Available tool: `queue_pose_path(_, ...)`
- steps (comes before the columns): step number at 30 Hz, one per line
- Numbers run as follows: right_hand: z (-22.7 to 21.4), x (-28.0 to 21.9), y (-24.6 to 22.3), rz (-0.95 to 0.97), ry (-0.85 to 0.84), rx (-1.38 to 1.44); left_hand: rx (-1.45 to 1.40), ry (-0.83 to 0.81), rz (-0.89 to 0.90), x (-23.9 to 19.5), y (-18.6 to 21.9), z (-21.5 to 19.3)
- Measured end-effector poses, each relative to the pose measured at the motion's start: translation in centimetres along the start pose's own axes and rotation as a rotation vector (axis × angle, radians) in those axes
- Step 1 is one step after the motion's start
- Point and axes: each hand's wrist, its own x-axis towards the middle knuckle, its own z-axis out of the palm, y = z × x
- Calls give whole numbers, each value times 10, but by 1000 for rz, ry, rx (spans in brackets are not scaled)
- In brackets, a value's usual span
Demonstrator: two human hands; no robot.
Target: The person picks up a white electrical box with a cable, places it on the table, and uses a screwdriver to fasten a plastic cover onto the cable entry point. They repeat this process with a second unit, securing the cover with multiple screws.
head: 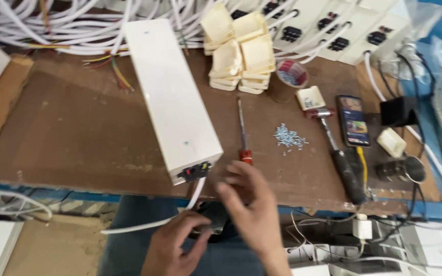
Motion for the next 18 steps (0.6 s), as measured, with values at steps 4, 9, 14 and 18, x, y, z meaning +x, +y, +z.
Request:
queue_pose_path(4, 25, -6, -22, 71, -50, 72, -358, -253, -44, -4, -70, 65)
queue_pose_path(9, 14, -1, -18, -115, -102, -7, -1311, -321, -983, 3, -129, 94)
queue_pose_path(14, -29, 13, -2, 18, 40, -78, -1163, -350, -987, 5, -137, 105)
queue_pose_path(18, -34, 26, 2, -30, 72, -22, -964, -352, -985, 9, -120, 104)
